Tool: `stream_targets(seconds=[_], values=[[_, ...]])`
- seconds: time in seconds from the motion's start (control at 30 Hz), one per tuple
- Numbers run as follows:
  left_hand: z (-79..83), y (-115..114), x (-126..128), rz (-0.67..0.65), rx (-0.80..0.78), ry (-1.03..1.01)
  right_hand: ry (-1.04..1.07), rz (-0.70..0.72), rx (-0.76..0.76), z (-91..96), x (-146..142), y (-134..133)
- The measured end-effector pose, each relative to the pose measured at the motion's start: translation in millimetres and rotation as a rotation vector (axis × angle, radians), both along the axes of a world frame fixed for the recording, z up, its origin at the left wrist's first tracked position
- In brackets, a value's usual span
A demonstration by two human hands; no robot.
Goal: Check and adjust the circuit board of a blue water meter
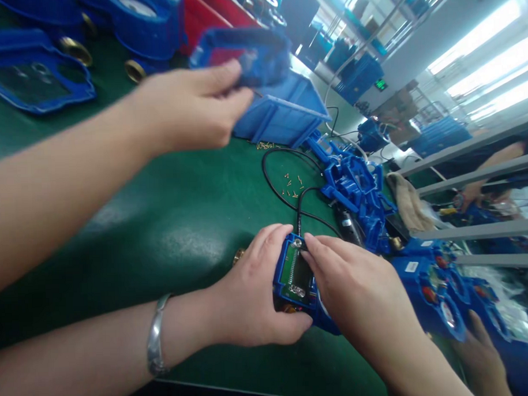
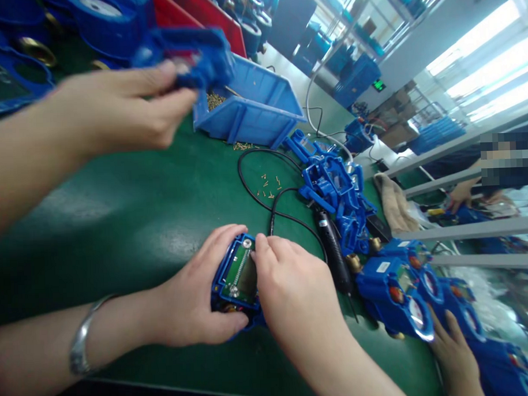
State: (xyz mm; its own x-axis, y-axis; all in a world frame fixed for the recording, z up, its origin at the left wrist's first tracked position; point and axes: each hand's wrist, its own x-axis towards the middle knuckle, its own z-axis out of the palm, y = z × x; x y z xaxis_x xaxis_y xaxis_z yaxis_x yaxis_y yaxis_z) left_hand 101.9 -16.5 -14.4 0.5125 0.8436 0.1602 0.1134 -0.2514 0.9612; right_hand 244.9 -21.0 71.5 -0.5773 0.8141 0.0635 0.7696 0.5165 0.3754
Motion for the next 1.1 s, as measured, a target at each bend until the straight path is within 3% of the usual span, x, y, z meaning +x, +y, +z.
stream_targets(seconds=[0.13, 0.5, 0.87, 1.1], values=[[-5.6, -1.9, 2.1, 0.04, 0.057, -0.036, -0.019, -0.025, 0.067, -1.7, -7.0, -1.9], [-7.9, -4.4, 3.4, 0.054, 0.088, -0.055, 0.036, -0.066, 0.058, -4.0, -11.8, 2.0], [-1.9, 0.2, 0.1, 0.048, 0.019, -0.043, 0.27, -0.117, -0.221, 6.6, 8.3, 10.9], [-1.9, -0.2, -0.9, 0.028, 0.009, -0.022, 0.124, -0.2, -0.116, 7.2, 0.0, 5.7]])
